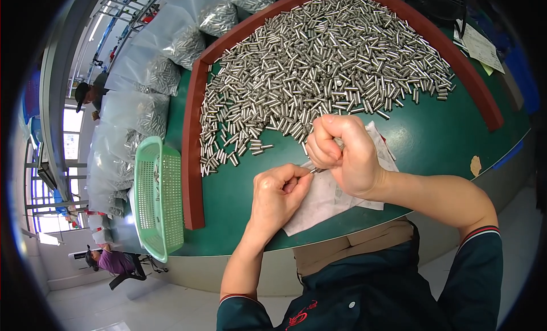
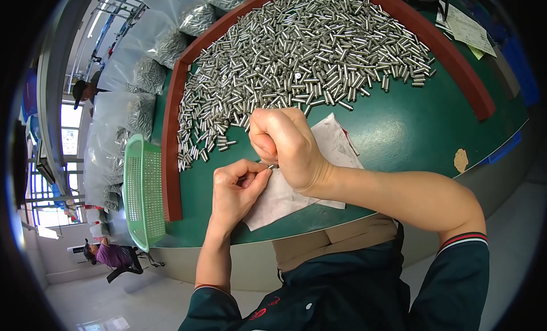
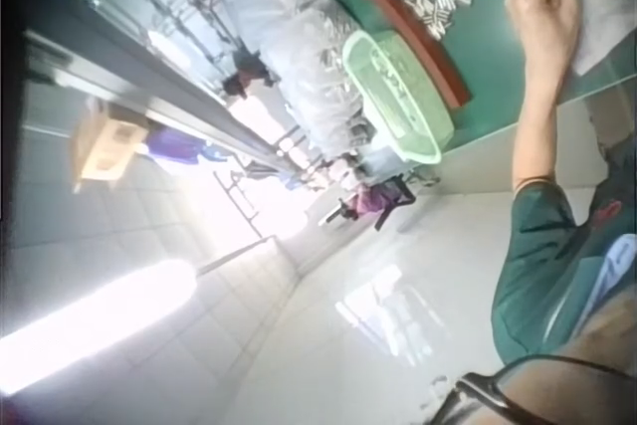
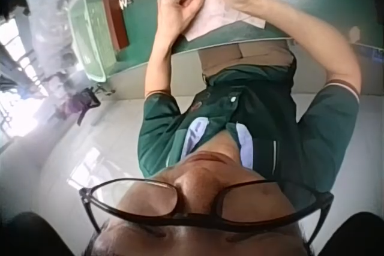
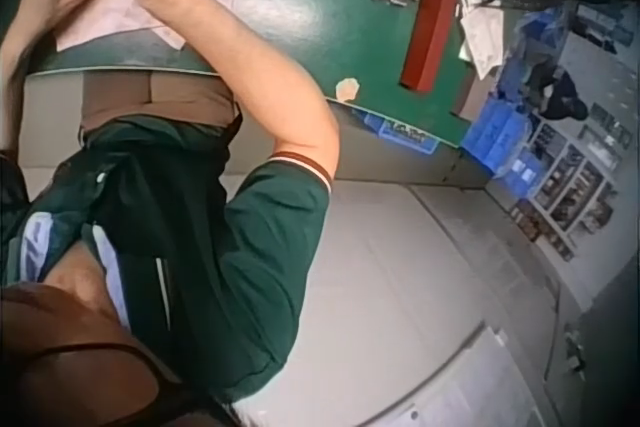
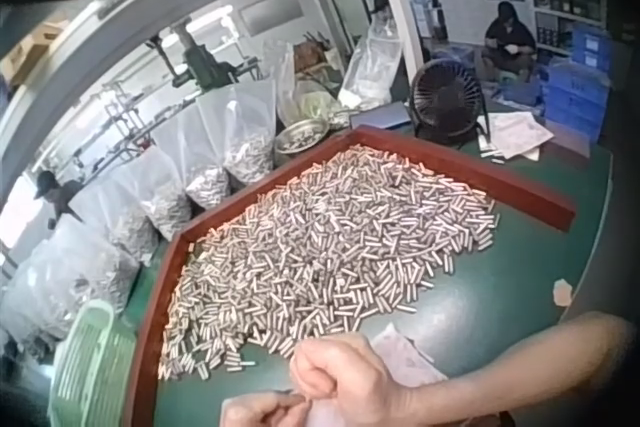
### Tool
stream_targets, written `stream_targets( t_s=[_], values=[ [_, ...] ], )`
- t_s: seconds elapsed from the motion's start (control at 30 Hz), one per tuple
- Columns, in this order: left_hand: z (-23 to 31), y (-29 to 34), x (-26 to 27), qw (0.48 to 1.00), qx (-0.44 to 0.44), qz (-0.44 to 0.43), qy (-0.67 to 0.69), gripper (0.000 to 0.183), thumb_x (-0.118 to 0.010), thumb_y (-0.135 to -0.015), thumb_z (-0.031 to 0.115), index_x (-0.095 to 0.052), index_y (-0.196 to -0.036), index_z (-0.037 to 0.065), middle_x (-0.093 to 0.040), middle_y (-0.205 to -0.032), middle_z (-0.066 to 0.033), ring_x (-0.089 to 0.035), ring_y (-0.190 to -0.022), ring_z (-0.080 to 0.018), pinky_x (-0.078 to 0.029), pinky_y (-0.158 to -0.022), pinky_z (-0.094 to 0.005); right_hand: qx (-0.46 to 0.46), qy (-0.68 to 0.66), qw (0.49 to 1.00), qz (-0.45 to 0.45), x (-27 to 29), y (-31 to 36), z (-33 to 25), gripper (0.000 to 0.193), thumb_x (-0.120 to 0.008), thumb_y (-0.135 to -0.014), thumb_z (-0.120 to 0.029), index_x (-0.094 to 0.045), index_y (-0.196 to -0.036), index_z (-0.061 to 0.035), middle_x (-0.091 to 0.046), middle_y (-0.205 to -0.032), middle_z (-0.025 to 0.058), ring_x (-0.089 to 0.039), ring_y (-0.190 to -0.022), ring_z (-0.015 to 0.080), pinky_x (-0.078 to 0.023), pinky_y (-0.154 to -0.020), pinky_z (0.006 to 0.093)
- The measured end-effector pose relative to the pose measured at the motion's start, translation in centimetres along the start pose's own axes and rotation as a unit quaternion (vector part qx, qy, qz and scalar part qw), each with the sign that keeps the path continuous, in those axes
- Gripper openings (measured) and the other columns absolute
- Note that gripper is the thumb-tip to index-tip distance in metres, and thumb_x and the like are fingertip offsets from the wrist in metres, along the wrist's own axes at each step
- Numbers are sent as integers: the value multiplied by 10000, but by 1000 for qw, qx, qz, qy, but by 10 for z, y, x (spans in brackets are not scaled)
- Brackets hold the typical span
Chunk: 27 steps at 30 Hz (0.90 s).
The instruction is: Assembling small cylindrical metal components by hand at a factory workstation.
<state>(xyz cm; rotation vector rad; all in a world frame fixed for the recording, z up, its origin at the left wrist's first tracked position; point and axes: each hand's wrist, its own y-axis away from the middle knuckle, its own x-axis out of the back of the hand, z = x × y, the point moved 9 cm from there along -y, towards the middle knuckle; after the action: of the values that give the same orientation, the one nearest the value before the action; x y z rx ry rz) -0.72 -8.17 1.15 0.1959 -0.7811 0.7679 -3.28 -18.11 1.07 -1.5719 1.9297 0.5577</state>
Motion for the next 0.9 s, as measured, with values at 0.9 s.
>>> stream_targets(
  t_s=[0.9],
  values=[
    [5,1,4,1000,-2,11,20,68,-620,-688,6,-559,-661,-8,-420,-464,-66,-392,-396,-120,-340,-401,-262,84,143,986,-13,-13,10,-11,344,-322,-823,-187,-262,-499,-88,-255,-471,-18,-219,-452,83,-197,-446,240]
  ],
)
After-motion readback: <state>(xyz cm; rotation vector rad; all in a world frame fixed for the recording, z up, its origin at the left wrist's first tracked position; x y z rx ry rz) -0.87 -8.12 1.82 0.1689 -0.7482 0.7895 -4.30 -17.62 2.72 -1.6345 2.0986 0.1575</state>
